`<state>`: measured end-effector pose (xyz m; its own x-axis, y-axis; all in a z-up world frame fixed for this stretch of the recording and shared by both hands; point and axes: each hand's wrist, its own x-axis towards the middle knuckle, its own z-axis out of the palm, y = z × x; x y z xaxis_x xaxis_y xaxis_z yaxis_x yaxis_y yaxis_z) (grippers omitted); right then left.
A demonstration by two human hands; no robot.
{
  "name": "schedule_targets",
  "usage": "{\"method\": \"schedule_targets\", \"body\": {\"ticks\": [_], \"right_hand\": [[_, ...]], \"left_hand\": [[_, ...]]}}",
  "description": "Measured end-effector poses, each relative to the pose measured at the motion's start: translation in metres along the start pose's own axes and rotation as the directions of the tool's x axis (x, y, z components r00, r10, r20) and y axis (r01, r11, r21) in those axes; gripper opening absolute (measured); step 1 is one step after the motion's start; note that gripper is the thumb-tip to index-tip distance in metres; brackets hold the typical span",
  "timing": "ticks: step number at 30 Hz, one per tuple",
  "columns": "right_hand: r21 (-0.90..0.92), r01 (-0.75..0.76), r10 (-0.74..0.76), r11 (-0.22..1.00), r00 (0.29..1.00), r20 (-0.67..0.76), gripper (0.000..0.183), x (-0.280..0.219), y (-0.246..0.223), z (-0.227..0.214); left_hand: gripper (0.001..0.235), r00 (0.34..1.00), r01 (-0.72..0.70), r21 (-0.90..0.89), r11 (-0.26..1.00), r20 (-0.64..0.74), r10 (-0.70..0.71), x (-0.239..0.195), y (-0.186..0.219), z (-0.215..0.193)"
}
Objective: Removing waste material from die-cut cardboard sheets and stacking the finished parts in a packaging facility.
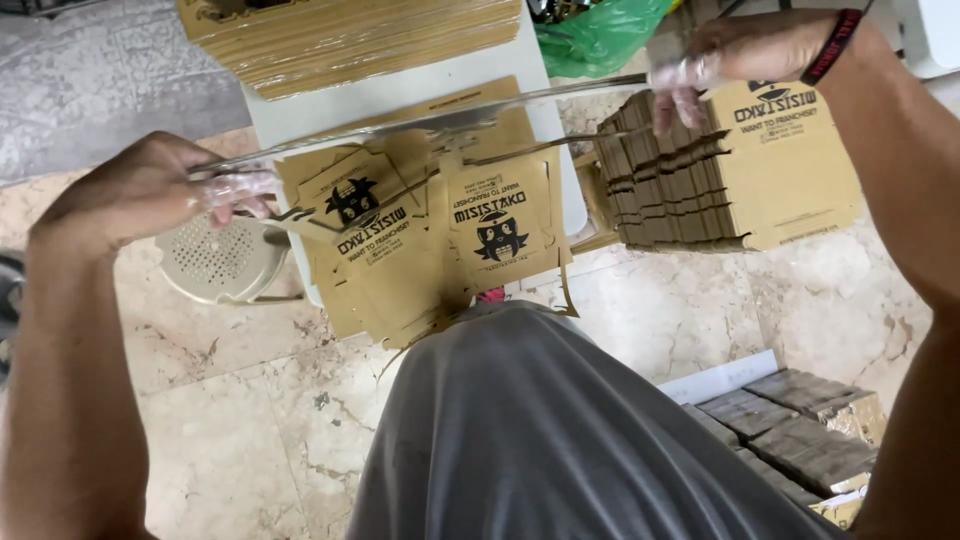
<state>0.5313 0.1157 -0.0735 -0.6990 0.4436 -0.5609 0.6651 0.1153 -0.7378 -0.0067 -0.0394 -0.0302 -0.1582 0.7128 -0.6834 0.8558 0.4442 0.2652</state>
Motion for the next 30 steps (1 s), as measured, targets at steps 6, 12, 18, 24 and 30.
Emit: {"method": "schedule_targets", "body": {"ticks": [6, 12, 18, 24, 30], "right_hand": [[-0.057, 0.041, -0.041, 0.998, 0.999, 0.001, 0.073, 0.0, -0.023, 0.003], [-0.226, -0.627, 0.551, 0.745, 0.77, -0.321, 0.096, -0.008, -0.062, 0.016], [-0.237, -0.591, 0.582, 0.771, 0.805, -0.113, 0.028, -0.005, -0.086, 0.034], [-0.354, -0.585, 0.515, 0.73, 0.811, -0.278, 0.042, 0.002, -0.055, 0.033], [-0.787, -0.195, -0.138, 0.585, 0.933, -0.334, 0.031, 0.049, 0.019, -0.006]], "left_hand": [[0.035, 0.999, -0.016, 0.05, 0.999, -0.049, 0.018, 0.021, -0.019, -0.014], [0.037, 0.992, -0.058, -0.063, 0.996, -0.12, 0.05, 0.022, -0.039, -0.024], [0.045, 0.997, 0.039, 0.001, 0.999, -0.073, -0.039, 0.013, -0.024, -0.022], [0.016, 0.994, -0.07, 0.004, 0.998, -0.087, 0.07, -0.007, -0.011, -0.005], [0.037, 0.795, -0.444, 0.097, 0.891, -0.417, 0.442, 0.054, -0.057, 0.014]]}}
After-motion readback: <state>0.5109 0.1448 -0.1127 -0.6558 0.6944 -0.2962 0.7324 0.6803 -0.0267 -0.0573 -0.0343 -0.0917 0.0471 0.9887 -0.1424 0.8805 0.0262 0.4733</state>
